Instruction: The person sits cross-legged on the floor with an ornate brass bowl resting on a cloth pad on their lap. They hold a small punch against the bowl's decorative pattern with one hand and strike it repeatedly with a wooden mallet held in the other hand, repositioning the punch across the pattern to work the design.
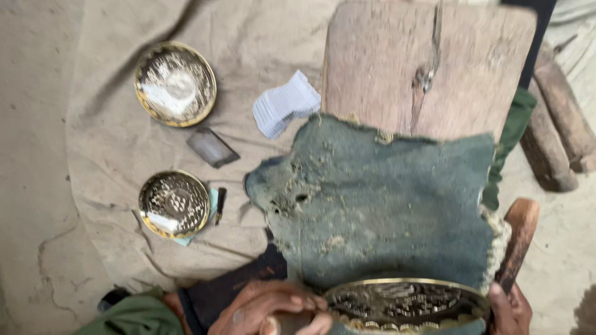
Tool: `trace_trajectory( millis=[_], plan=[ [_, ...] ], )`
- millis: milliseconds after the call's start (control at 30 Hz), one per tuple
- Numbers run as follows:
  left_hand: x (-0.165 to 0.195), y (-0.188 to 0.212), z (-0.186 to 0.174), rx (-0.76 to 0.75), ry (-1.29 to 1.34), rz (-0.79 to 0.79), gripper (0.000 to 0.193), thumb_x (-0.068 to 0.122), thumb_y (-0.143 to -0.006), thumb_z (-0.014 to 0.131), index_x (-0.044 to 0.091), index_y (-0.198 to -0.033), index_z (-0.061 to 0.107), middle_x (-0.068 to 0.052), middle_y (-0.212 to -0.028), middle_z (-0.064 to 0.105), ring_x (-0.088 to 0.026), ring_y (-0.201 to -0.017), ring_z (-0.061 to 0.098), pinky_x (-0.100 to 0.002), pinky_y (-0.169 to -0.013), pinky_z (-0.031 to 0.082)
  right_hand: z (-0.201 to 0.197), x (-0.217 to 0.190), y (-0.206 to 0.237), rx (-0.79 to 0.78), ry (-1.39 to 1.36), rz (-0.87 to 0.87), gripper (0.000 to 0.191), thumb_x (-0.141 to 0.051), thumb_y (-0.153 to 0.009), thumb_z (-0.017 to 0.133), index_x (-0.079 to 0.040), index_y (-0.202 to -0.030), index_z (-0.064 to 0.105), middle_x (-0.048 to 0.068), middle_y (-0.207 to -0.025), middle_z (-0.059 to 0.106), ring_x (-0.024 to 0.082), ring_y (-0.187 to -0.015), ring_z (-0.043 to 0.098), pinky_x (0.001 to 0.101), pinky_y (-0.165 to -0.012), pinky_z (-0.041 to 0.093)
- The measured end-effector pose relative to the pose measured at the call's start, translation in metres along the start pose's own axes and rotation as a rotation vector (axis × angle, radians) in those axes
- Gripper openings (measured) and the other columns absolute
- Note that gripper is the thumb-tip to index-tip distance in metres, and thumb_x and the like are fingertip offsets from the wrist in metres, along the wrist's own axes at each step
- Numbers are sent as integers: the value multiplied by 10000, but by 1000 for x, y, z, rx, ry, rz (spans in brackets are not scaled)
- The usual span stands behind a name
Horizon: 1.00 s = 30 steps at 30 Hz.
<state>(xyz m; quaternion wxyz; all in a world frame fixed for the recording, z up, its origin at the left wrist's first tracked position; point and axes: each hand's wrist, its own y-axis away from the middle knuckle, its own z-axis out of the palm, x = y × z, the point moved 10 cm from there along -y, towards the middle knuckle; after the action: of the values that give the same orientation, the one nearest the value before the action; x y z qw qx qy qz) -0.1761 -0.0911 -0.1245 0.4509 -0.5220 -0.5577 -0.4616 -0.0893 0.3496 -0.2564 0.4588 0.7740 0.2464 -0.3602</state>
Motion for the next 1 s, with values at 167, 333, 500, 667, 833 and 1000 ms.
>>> trace_trajectory(
  millis=[167, 333, 500, 667, 833, 1000],
  plan=[
    [61, 1, 14, 126, -79, -24, 332, 67, -719, 904, 47, -981, 702, -116, -852, 746, -209, -782, 783, -302, -712, 628, -11, 9, 35, 34, -95, 66, 202, -210, -1110, 577, -9, -1130, 575, -9, -861, 566, 59, -712, 516, 223, -587, 413],
    [107, 13, 46, -30, -54, 148, 273, 22, -847, 874, 19, -1071, 718, -98, -947, 771, -175, -866, 798, -281, -767, 659, -30, 27, 47, -28, -4, 218, 236, -224, -1045, 625, -6, -1133, 645, 70, -843, 656, 127, -615, 566, 280, -520, 465],
    [121, 44, 72, -191, -128, 209, 285, 59, -920, 813, 34, -1179, 698, -89, -1066, 750, -183, -923, 771, -299, -755, 650, -36, -6, 64, -167, -19, 136, 335, -168, -974, 729, 2, -1245, 630, 122, -910, 700, 166, -693, 610, 310, -579, 514],
    [112, 60, 98, -302, -248, 263, 355, 141, -928, 805, 72, -1249, 669, -70, -1017, 726, -189, -851, 746, -316, -706, 633, -49, -98, 130, -333, -182, -372, 674, -123, -861, 776, -139, -1471, 491, 18, -963, 658, 147, -923, 683, 327, -774, 619],
    [106, 68, 112, -316, -292, 302, 462, 161, -927, 785, 102, -1357, 626, -88, -1011, 708, -213, -844, 729, -346, -718, 629, -60, -74, 132, -301, 229, -66, 438, 160, -807, 765, 72, -1205, 604, 225, -959, 703, 307, -868, 696, 482, -688, 610],
    [95, 70, 114, -330, -268, 307, 475, 182, -934, 782, 114, -1370, 606, -85, -1025, 716, -195, -862, 739, -326, -729, 644, -81, -88, 128, -146, 571, -341, 386, 120, -829, 750, 59, -1179, 601, 223, -992, 691, 297, -858, 691, 457, -719, 599]
  ],
)
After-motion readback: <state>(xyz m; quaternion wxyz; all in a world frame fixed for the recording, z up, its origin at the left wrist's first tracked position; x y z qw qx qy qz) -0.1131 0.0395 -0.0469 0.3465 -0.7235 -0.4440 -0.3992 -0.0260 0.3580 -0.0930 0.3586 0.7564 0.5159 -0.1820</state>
